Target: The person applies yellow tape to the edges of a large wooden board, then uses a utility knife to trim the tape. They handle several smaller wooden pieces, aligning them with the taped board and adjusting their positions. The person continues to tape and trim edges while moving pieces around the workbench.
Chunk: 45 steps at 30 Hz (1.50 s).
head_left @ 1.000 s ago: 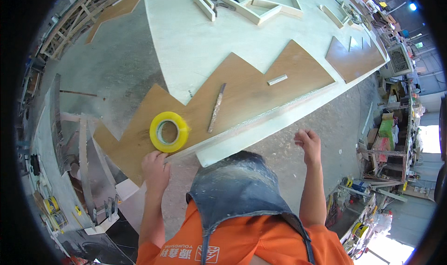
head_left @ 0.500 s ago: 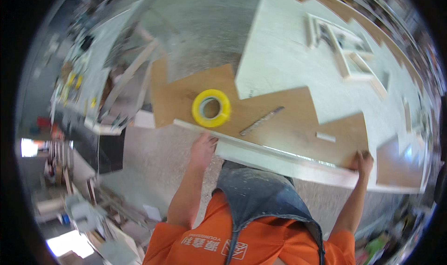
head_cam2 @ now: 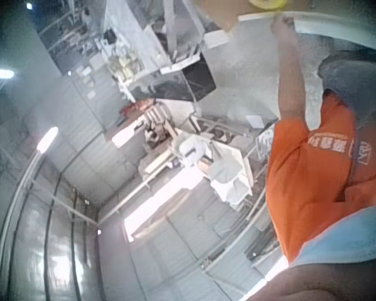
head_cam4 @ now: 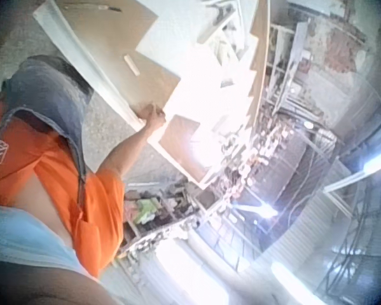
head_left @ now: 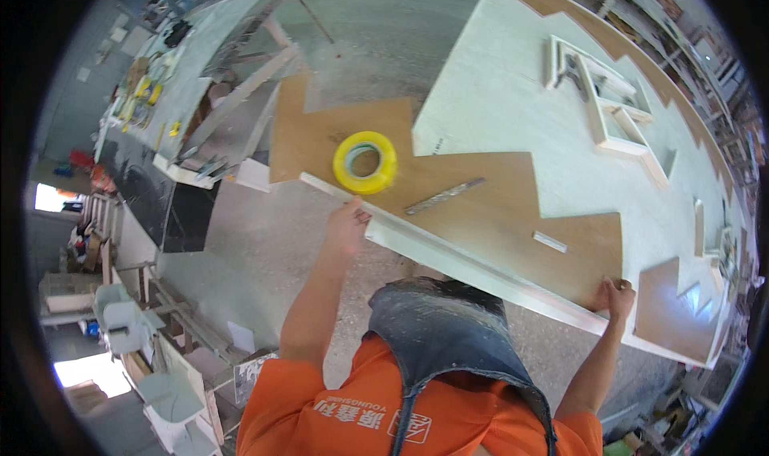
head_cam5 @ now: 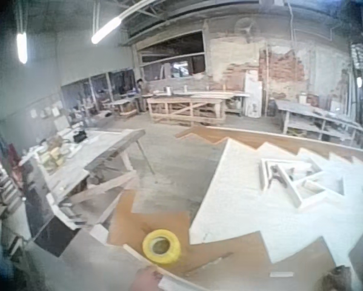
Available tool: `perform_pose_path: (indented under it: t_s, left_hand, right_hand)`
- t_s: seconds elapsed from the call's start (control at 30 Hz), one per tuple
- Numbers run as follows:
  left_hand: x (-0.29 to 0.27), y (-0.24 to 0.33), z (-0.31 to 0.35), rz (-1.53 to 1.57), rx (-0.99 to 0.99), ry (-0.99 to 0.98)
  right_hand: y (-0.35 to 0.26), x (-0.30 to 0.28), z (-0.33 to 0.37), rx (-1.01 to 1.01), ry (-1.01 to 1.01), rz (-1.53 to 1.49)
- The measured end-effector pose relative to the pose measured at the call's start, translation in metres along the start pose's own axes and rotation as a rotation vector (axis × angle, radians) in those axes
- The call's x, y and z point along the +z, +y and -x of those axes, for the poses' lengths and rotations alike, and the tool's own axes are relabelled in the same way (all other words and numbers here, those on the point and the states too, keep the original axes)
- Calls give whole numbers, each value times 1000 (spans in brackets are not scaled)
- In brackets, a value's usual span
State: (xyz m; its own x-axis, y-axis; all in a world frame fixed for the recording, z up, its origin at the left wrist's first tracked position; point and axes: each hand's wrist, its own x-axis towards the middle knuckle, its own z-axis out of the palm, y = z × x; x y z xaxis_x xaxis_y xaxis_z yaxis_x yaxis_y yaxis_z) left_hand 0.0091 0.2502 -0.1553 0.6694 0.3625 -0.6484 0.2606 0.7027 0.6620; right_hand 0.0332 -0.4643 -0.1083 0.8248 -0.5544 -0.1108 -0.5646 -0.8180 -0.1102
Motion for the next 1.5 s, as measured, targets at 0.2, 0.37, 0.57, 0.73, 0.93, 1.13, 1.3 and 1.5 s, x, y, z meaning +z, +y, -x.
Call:
perform_pose_path:
  t_s: [0.2, 0.37, 0.57, 0.73, 0.93, 1.13, 1.3, 1.5]
  left_hand:
    - [-38, 3, 21, 23, -75, -63]
    - [-46, 10, 55, -18, -72, -95]
    - [-47, 12, 69, -7, -106, -103]
    - [-114, -16, 13, -122, -114, -338]
    - [-58, -2, 58, 74, -119, -31]
    - [-79, 4, 36, -5, -136, -58]
    - [-79, -3, 40, 71, -157, -119]
    - [-53, -3, 65, 190, -147, 3]
  right_hand:
    - [-7, -7, 45, -38, 14, -9]
    - [-2, -3, 62, -52, 26, -58]
    - [0, -3, 69, -22, 6, -72]
    - [-12, -5, 70, -79, 34, -121]
    - [-26, -20, 82, 116, -11, -55]
    - [-16, -21, 91, 103, -81, -53]
    - [-14, -16, 94, 108, -45, -77]
    - [-8, 1, 99, 47, 103, -110]
